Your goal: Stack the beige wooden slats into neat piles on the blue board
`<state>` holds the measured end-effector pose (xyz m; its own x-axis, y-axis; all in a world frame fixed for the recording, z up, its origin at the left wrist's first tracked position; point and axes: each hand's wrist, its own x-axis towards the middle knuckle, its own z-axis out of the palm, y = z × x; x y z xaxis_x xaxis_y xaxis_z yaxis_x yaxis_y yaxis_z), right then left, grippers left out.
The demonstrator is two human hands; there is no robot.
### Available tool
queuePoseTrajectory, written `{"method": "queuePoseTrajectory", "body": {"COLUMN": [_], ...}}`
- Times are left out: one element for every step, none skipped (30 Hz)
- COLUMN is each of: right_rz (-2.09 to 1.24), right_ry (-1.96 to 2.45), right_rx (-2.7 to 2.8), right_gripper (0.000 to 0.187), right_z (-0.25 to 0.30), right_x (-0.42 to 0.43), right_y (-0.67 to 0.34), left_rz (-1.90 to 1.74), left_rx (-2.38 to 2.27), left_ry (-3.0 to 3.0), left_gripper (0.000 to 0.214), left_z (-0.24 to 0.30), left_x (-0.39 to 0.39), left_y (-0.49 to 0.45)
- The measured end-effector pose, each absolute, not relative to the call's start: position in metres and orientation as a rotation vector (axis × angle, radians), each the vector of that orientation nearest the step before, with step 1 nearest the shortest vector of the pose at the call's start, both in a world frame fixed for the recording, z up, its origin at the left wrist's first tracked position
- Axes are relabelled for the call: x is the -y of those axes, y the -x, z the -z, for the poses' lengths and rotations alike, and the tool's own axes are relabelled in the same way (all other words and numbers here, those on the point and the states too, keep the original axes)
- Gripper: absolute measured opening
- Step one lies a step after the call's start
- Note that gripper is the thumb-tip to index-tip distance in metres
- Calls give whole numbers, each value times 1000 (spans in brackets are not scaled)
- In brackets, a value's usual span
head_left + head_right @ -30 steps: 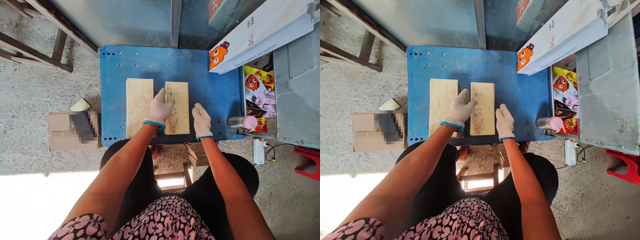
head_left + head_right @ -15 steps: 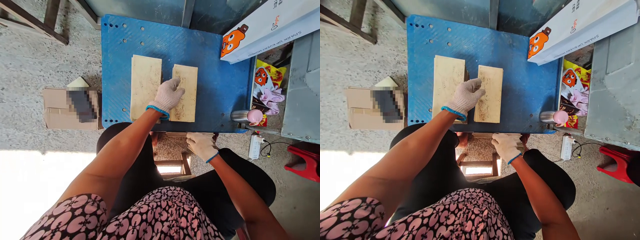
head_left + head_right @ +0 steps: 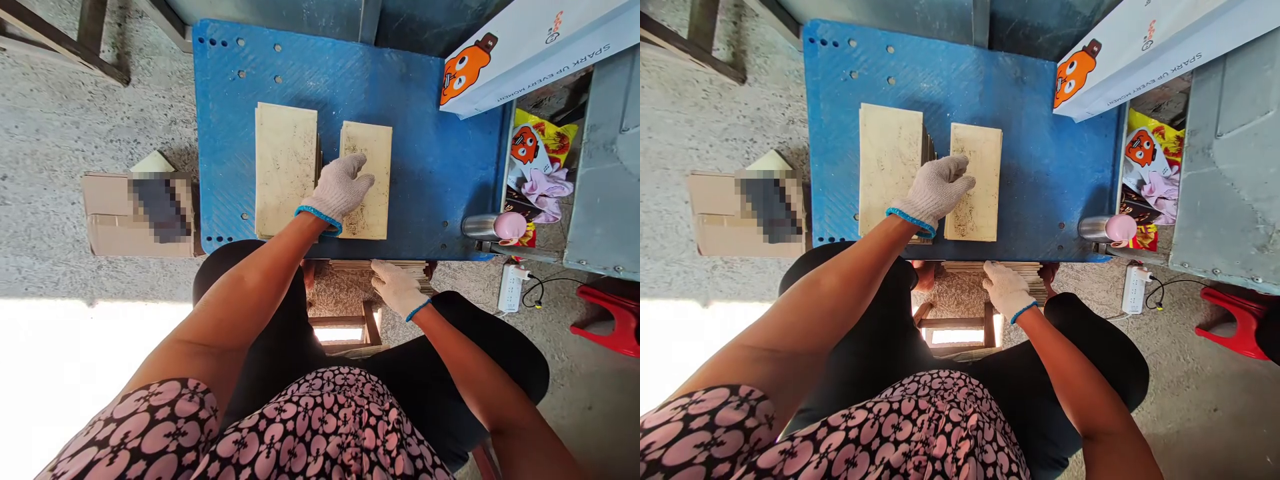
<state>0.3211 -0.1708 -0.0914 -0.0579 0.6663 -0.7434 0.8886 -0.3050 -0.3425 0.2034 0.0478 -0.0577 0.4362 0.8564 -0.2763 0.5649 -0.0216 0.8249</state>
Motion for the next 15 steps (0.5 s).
{"method": "queuePoseTrajectory", "body": {"right_rz": [1304, 1314, 1321, 1325, 1325, 1324, 1321, 1319, 1318, 1318, 1313, 1306, 1295, 1284, 1275], "right_ry": [-1974, -1980, -1987, -1993, -2000, -2003, -2003, -1999, -1990, -1978, -1966, -1955, -1944, -1933, -1922], "right_rx": [-1677, -1674, -1669, -1662, -1653, -1643, -1630, -1619, -1612, -1610, -1614, -1622, -1634, -1647, -1657], "right_gripper": [48, 48, 47, 47, 47, 47, 47, 48, 49, 50, 51, 51, 50, 50, 50], "right_z": [93, 94, 94, 94, 94, 94, 93, 93, 92, 92, 93, 93, 94, 95, 95], "right_x": [171, 171, 171, 171, 170, 170, 169, 169, 168, 168, 168, 168, 169, 169, 169], "right_y": [-322, -322, -322, -322, -322, -322, -322, -321, -321, -321, -321, -321, -321, -321, -321], "left_rz": [-381, -389, -394, -395, -394, -390, -384, -376, -368, -360, -354, -352, -352, -353, -355], "left_rx": [-1249, -1254, -1257, -1260, -1262, -1264, -1265, -1264, -1262, -1257, -1252, -1250, -1250, -1251, -1253], "left_ry": [-1713, -1721, -1727, -1729, -1729, -1728, -1727, -1726, -1726, -1727, -1729, -1730, -1730, -1730, -1730], "left_gripper": [43, 44, 45, 46, 46, 47, 48, 50, 50, 51, 51, 51, 51, 51, 51], "left_z": [58, 58, 59, 59, 60, 60, 60, 60, 60, 60, 60, 59, 59, 59, 59], "left_x": [-48, -48, -48, -48, -48, -48, -48, -49, -49, -49, -49, -49, -49, -49, -49], "left_y": [-203, -204, -204, -204, -204, -204, -204, -204, -204, -203, -203, -203, -203, -202, -202]}}
